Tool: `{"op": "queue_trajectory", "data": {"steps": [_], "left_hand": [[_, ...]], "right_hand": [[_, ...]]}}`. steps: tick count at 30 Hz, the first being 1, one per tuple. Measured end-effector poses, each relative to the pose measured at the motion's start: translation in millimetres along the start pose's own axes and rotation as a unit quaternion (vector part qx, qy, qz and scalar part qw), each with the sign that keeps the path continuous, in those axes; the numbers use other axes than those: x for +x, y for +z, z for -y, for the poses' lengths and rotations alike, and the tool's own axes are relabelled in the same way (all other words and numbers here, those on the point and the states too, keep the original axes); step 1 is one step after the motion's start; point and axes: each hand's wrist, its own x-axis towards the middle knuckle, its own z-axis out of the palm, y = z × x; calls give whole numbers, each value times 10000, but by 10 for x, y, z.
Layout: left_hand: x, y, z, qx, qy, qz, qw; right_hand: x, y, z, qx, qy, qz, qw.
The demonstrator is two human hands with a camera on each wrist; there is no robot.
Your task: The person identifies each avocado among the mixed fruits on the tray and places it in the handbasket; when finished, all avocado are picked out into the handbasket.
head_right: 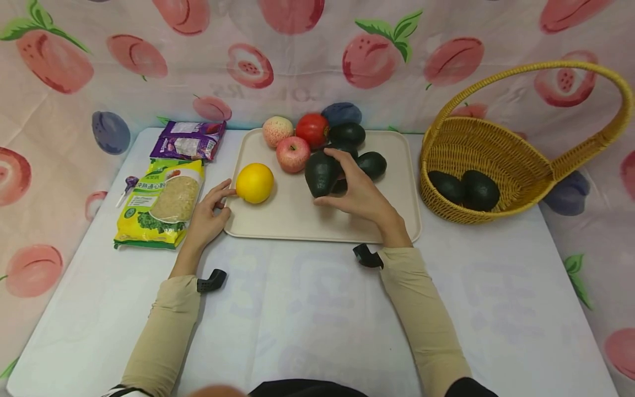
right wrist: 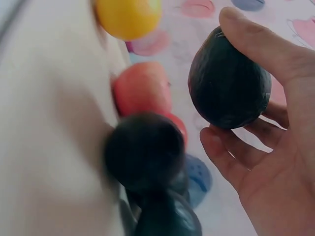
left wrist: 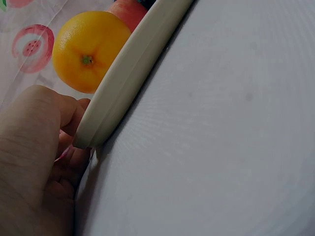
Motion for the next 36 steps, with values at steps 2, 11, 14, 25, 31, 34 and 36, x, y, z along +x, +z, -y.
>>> {"op": "queue_trajectory", "data": {"steps": [2,11,14,25,31,34,36], "left_hand": [[-1,1,2,4,8,-1,10000],[-3,6,0,-5,43,-27,10000],[0,7,-4,4,54,-27,10000],[1,8,9,-36,51,-46,10000],[-4,3,9,-21,18,-39,10000],[-4,5,6,-37,25,-32,10000],[-2,7,7,-37,41,-34,10000]], "right_hand": [[-15,-65,-1,-34,41,-60,10000],[-133,-351,207,-20,493,-175,9986],[-166,-421,288,-7,440,-195,9988],[-241,-629,304,73,455,-466,9979],[-314,-748,327,136,615,-585,9963],[-346,-807,336,115,596,-655,9960],[-374,-847,329,124,568,-716,9957]]}}
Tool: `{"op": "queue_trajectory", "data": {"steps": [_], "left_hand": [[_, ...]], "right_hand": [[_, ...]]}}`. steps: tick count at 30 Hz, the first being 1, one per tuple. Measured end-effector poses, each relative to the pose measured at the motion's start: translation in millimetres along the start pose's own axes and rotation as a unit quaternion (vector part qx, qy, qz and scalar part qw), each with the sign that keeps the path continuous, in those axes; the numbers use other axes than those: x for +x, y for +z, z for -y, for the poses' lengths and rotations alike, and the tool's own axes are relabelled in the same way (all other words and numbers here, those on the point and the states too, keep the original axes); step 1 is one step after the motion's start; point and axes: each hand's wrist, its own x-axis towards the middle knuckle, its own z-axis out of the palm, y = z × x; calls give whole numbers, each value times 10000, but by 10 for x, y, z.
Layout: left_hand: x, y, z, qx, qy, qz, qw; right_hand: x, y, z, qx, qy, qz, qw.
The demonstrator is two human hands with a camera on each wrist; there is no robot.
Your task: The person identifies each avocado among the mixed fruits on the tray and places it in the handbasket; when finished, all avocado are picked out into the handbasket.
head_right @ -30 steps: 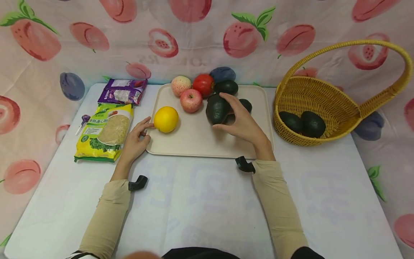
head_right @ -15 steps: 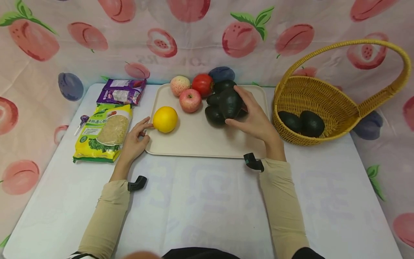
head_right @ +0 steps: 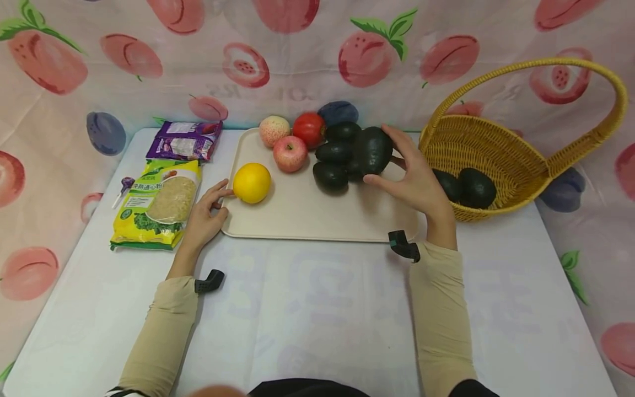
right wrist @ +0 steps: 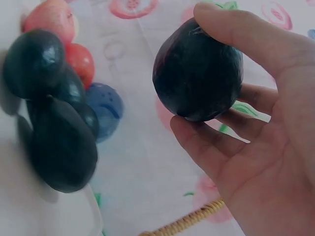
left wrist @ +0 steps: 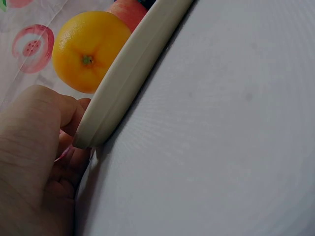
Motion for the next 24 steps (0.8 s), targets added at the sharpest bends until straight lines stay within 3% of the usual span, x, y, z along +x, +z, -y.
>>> {"op": "queue_trajectory", "data": {"steps": [10,24], "left_hand": [[11,12,6,24,-7,12,10000],[3,15,0,35,-69,10,10000]], "right_hand": [[-122,-227,-2,-142,49,-500,9986],[-264,-487,-167,778,-67,-1047,9914]]}}
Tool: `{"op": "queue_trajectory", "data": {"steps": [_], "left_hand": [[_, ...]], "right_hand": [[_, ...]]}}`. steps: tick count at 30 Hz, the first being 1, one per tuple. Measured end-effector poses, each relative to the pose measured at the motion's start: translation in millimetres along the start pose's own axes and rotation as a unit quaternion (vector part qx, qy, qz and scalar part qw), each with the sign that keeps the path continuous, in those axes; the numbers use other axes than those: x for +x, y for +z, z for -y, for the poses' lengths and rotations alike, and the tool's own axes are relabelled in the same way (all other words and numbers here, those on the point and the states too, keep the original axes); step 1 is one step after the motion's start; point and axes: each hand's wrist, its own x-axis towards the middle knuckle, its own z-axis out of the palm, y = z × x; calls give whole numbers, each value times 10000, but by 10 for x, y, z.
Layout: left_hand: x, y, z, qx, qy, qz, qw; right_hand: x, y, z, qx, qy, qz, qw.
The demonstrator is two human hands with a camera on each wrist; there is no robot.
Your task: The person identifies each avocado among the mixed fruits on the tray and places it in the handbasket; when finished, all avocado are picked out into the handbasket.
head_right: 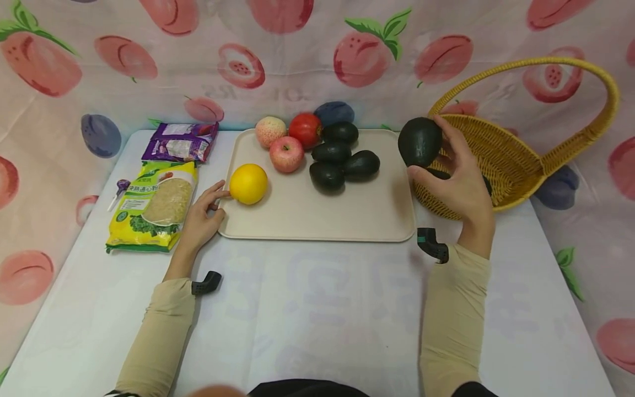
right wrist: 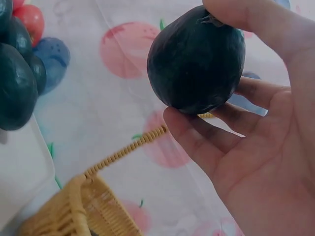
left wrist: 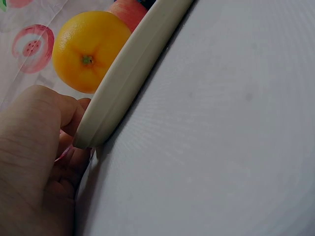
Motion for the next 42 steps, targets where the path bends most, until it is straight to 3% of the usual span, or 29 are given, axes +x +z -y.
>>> {"op": "queue_trajectory", "data": {"steps": [4,8,16,24,30,37,42], "left_hand": [[-2,1,5,-15,-11,-22,10000],[0,4,13,-25,-20,-11,10000],[4,6,22,6,-73,32,10000],[9,5,36,44,-106,38,9999],[16,-9,28,73,-115,53,9999],[14,-9,23,69,-62,31,10000],[15,-1,21,77,-37,18,10000]], "right_hand": [[-10,-90,-95,636,-77,-124,9979],[-28,-172,-203,668,-35,-295,9973],[-39,-263,-352,287,328,-644,9970],[0,-224,-376,-594,908,-720,9915],[40,-217,-486,-441,1353,-859,9861],[101,-236,-660,-800,1827,-1042,9744],[129,-257,-725,-1335,2272,-783,9615]]}}
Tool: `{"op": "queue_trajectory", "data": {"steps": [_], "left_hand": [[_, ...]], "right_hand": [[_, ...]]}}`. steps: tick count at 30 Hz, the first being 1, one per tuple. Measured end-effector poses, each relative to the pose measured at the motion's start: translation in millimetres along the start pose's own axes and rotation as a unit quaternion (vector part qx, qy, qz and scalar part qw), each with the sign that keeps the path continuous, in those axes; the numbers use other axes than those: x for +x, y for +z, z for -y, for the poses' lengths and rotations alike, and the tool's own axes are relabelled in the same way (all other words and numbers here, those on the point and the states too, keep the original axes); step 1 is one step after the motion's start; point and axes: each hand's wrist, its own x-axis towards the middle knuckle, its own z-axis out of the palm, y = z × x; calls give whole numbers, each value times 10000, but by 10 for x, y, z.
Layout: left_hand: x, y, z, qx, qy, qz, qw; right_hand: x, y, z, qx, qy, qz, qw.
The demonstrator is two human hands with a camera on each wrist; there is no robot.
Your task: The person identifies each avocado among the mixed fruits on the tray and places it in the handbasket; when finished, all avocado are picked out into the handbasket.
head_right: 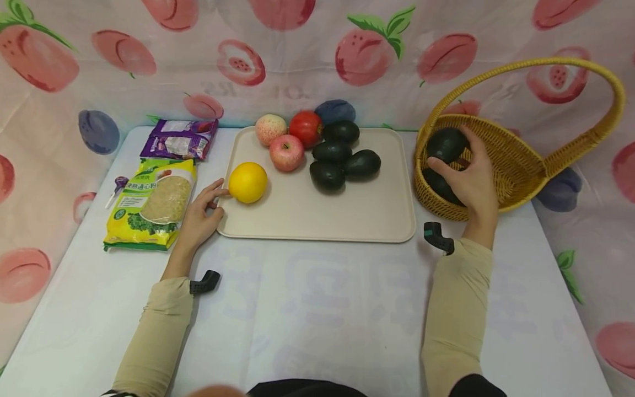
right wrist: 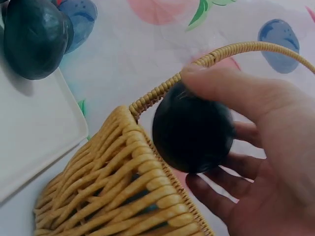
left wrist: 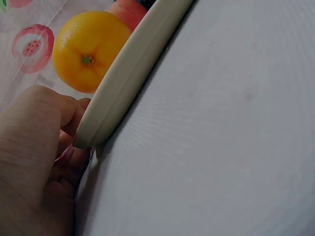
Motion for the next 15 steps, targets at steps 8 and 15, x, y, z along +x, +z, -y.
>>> {"op": "queue_trajectory", "data": {"steps": [8,15], "left_hand": [[-2,-11,10,25,31,-52,10000],[4,-6,19,-13,113,-63,9999]], "right_hand": [[121,68,-52,-178,-39,390,9991],[192,104,-128,-644,68,428,9970]]}}
